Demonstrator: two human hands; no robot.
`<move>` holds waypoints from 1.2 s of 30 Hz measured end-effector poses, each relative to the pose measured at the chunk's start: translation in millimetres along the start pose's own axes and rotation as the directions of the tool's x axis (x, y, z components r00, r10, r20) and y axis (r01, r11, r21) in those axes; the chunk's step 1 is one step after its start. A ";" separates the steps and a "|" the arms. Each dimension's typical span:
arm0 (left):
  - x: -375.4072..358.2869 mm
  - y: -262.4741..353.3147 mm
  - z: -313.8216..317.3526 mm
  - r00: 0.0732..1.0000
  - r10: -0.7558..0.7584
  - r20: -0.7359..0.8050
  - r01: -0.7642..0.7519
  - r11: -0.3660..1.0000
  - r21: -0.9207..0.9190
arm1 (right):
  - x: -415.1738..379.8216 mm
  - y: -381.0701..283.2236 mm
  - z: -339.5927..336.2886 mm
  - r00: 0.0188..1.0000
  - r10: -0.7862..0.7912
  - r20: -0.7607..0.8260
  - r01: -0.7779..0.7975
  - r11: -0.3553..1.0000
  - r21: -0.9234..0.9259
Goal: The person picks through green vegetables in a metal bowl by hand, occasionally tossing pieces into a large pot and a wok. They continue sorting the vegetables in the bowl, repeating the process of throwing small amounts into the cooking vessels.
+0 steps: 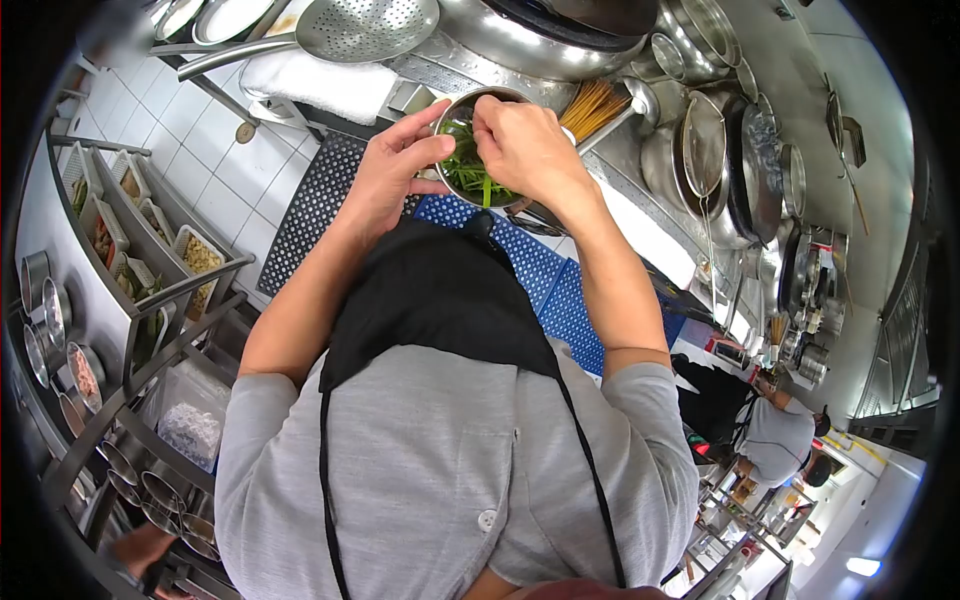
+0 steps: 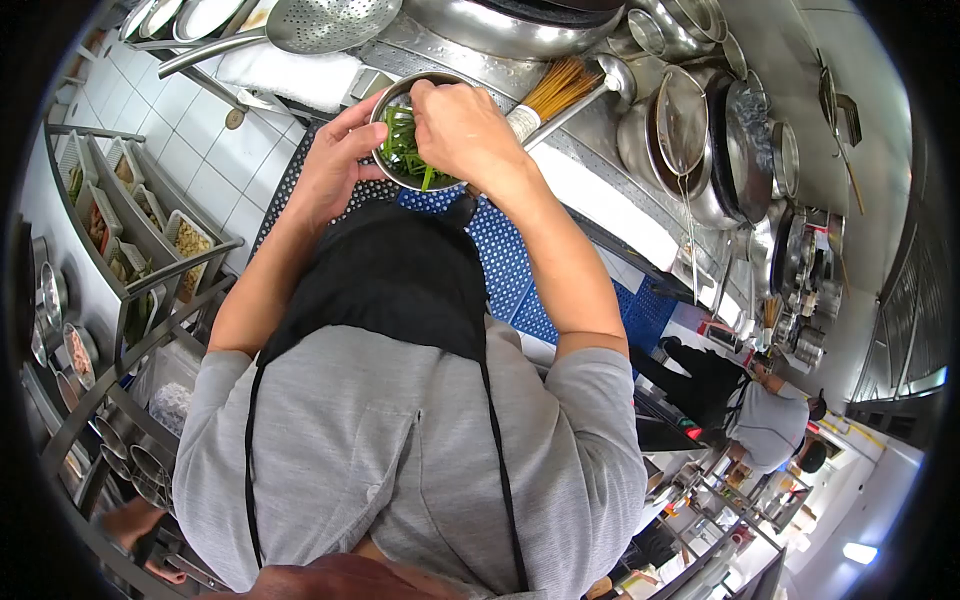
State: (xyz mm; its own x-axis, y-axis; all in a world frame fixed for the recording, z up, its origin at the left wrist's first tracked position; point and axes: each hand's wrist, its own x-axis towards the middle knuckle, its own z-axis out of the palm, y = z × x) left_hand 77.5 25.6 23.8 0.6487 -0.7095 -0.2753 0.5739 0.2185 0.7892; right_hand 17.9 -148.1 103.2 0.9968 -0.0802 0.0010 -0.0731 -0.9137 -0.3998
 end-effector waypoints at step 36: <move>27.0 24.0 15.1 0.973 0.230 0.022 -0.220 0.952 -0.211 | 17.4 35.5 -32.4 0.978 0.136 -0.158 0.042 0.617 0.786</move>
State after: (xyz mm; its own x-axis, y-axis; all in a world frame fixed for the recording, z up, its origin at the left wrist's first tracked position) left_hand 101.2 1.6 43.6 0.7519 -0.6551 -0.0742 0.5091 0.5054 0.6967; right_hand 31.6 -194.9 118.6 0.9597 -0.2655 0.0920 0.0224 -0.2542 -0.9669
